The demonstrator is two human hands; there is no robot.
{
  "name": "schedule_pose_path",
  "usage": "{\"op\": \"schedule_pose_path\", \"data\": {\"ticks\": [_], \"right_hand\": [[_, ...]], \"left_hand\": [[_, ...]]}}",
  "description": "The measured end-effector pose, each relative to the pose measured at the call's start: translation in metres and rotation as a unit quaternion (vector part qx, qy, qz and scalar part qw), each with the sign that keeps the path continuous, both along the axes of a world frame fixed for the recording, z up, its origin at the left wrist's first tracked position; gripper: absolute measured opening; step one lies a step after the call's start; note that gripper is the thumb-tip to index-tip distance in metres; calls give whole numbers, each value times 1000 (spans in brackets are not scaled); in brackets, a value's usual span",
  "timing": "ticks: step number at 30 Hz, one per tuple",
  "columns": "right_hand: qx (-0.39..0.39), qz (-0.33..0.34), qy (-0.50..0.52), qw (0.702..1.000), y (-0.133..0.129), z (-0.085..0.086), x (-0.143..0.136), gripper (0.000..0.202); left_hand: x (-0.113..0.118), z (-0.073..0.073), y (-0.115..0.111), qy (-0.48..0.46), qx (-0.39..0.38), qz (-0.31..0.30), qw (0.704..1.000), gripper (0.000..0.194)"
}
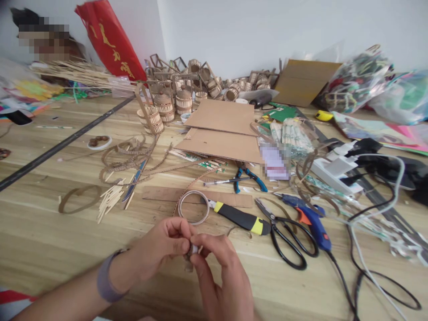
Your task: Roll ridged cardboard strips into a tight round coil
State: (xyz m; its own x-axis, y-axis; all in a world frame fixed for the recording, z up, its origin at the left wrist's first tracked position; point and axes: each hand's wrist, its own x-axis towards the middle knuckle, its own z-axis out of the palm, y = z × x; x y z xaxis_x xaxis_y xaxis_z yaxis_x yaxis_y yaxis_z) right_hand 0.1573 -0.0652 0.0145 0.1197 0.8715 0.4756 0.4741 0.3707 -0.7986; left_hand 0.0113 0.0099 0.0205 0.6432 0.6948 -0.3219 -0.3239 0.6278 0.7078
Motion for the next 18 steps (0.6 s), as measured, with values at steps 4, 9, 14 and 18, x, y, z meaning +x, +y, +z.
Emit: {"op": "schedule_pose_path", "data": {"ticks": [4, 9, 14, 18], "right_hand": [[26, 1, -43, 999, 6, 3, 9, 41], [26, 11, -159, 987, 13, 0, 21, 53], [71, 15, -157, 985, 24, 11, 14, 40], [77, 33, -114, 990, 31, 17, 8, 37]], "left_hand": [[0, -2, -3, -33, -45, -20, 998, 44], [0, 1, -4, -38, -40, 25, 998, 42], [-1, 2, -1, -43, -46, 28, 998, 41], [0, 1, -1, -27, -41, 35, 998, 42]]}}
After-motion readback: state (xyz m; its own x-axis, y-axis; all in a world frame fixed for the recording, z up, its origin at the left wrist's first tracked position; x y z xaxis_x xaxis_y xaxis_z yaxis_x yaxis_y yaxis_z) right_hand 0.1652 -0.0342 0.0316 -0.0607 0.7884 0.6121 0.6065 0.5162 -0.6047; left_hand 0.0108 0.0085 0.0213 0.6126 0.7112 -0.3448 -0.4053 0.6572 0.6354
